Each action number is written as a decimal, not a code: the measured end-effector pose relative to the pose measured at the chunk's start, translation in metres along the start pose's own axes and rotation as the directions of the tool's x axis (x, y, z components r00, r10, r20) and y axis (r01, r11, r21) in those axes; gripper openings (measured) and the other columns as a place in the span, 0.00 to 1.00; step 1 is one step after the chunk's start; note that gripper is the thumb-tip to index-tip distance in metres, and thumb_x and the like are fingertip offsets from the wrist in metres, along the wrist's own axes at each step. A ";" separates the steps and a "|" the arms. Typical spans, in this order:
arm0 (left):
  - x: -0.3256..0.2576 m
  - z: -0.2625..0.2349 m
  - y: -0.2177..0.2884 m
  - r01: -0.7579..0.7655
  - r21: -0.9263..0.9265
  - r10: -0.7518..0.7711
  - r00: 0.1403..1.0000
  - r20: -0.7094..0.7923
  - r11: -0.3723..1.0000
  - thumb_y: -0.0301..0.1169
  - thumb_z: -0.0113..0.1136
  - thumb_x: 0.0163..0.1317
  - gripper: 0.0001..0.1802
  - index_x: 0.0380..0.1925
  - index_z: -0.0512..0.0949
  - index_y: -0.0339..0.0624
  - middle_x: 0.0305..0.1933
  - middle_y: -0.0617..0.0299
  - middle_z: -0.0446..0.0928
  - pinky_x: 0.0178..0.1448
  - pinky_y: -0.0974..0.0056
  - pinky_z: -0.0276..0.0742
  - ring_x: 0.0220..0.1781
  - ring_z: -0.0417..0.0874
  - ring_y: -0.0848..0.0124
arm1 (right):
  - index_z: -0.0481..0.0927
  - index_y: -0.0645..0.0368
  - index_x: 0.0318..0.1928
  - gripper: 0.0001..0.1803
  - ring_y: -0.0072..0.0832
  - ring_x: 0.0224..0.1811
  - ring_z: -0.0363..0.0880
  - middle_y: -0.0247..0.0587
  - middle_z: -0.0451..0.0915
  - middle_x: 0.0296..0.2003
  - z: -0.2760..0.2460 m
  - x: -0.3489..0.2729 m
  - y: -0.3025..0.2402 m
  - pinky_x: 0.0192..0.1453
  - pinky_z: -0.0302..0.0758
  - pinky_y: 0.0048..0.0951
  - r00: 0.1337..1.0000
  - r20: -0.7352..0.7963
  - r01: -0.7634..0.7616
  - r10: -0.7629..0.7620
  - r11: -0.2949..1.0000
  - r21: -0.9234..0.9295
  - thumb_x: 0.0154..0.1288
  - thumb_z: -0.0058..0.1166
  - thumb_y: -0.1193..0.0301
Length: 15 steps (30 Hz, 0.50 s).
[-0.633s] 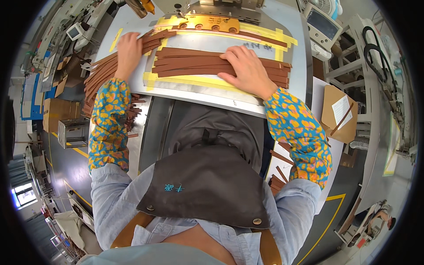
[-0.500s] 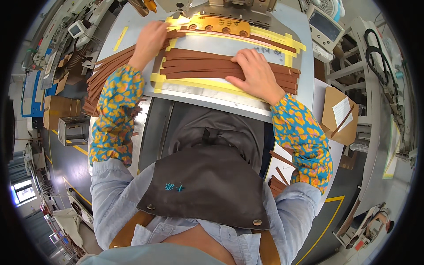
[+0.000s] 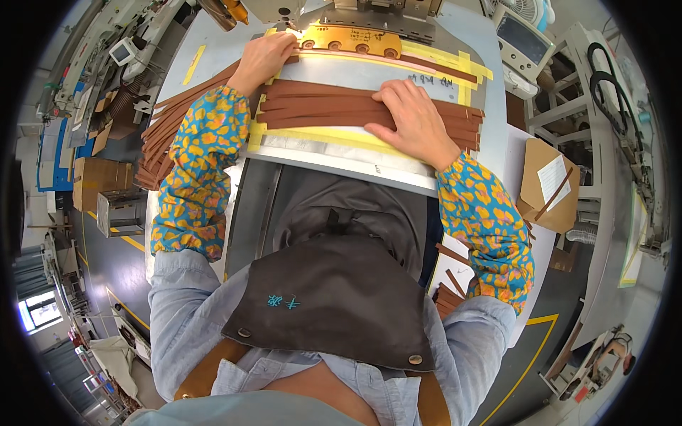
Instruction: Aligning and attaching leather strips to a base material using a template or jig.
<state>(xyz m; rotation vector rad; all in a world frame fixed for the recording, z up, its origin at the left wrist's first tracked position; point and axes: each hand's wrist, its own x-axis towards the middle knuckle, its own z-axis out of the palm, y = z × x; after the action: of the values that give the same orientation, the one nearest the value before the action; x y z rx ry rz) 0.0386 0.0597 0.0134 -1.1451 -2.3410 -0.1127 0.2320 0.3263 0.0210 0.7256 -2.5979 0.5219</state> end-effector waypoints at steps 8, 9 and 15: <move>-0.012 0.009 -0.015 0.100 -0.248 -0.145 0.975 -0.171 0.963 0.29 0.57 0.56 0.03 0.29 0.75 0.42 0.32 0.62 0.76 0.45 0.59 0.70 0.42 0.74 0.60 | 0.71 0.58 0.41 0.23 0.37 0.45 0.68 0.38 0.71 0.39 0.014 0.026 0.016 0.49 0.66 0.35 1.000 -0.017 0.003 -0.002 1.000 0.011 0.51 0.62 0.57; -0.013 0.010 -0.016 0.104 -0.250 -0.149 0.974 -0.171 0.963 0.29 0.57 0.56 0.03 0.29 0.75 0.42 0.32 0.62 0.76 0.45 0.59 0.70 0.42 0.74 0.60 | 0.71 0.58 0.41 0.23 0.37 0.45 0.69 0.38 0.71 0.39 0.014 0.026 0.016 0.49 0.66 0.35 1.000 -0.016 -0.001 0.001 1.000 0.014 0.51 0.63 0.57; -0.014 0.011 -0.016 0.130 -0.260 -0.167 0.978 -0.126 0.957 0.28 0.57 0.57 0.03 0.29 0.76 0.41 0.35 0.63 0.79 0.46 0.59 0.71 0.43 0.76 0.62 | 0.71 0.59 0.43 0.24 0.40 0.49 0.69 0.41 0.72 0.44 0.011 0.028 0.012 0.53 0.67 0.35 0.998 0.038 -0.057 0.055 0.997 0.047 0.50 0.64 0.61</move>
<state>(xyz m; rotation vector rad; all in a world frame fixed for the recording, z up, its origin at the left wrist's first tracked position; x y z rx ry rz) 0.0290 0.0424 -0.0003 -1.0329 -2.3246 -0.5439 0.2004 0.3195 0.0219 0.6860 -2.6550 0.5947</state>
